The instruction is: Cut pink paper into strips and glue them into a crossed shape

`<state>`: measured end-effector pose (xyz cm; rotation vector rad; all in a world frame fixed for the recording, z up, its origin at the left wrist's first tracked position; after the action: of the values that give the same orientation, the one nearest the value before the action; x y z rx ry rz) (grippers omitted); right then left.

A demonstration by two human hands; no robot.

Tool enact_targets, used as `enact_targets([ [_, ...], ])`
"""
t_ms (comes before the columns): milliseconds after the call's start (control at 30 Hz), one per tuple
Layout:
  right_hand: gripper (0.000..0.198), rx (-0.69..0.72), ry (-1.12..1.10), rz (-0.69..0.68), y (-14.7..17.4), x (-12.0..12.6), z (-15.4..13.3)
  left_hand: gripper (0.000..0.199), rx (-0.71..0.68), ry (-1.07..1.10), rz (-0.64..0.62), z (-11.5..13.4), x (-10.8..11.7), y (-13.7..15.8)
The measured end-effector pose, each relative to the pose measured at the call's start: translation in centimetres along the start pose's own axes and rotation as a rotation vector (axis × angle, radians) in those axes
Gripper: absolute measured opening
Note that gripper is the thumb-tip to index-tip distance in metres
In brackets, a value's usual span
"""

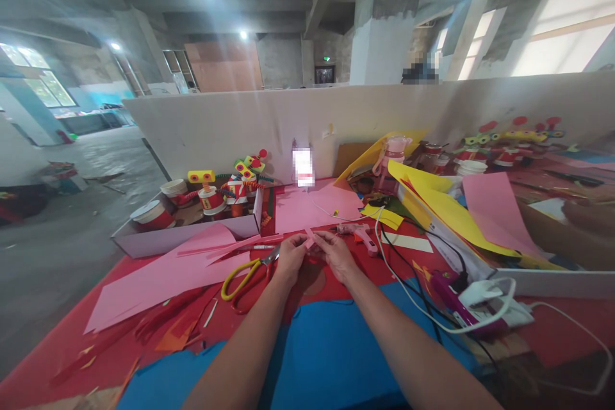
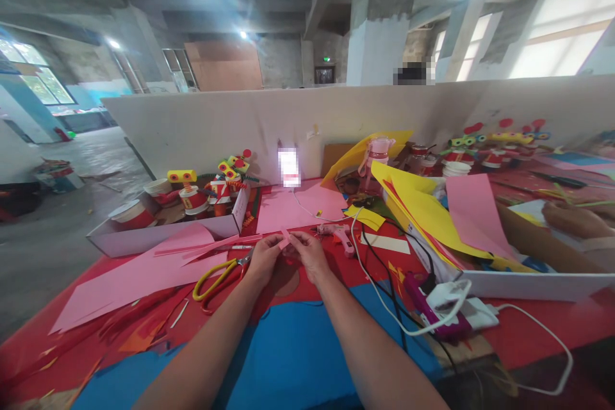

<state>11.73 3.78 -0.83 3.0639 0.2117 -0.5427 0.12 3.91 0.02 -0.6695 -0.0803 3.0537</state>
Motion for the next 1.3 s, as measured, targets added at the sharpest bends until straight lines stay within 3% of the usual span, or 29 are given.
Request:
enact_targets([
  [133, 0.038, 0.074, 0.125, 0.042, -0.3, 0.1, 0.2, 0.029, -0.001, 0.011, -0.011, -0.2, -0.1, 0.0],
  [300, 0.033, 0.278, 0.367, 0.182, -0.4, 0.7, -0.5, 0.031, 0.003, 0.071, -0.040, -0.2, -0.9, 0.3],
  [400, 0.031, 0.332, 0.444, 0.271, -0.2, 1.1, -1.1, 0.032, 0.019, 0.064, -0.089, -0.1, -1.5, 0.6],
  [500, 0.029, 0.328, 0.396, 0.271, 0.0, 1.0, -1.3, 0.029, -0.032, 0.026, -0.109, 0.1, -1.6, 0.6],
  [733, 0.031, 0.234, 0.292, 0.079, -0.6, 0.4, -0.9, 0.031, -0.083, 0.015, -0.006, -0.5, -0.1, -0.4],
  [867, 0.034, 0.235, 0.331, 0.124, -0.9, 1.0, -1.0, 0.033, -0.085, -0.050, 0.048, -0.2, 0.2, -0.3],
  [1200, 0.021, 0.305, 0.485, 0.207, -1.0, 1.7, -0.3, 0.027, -0.096, -0.112, 0.040, 0.2, -0.1, 0.1],
  [1300, 0.021, 0.298, 0.480, 0.178, -1.1, 1.5, -0.2, 0.027, -0.079, -0.076, 0.040, 0.1, 0.0, 0.0],
])
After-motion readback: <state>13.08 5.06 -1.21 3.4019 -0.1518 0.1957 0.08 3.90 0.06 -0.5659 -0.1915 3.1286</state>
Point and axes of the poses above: each hand's wrist, its own y-axis away from the middle knuckle, its own x-axis out of the back of the hand, z = x × y, the point moved 4 cm from there along -y, towards the middle knuckle, and after that the axes turned 12 degrees about y, right-handed, at the moved point
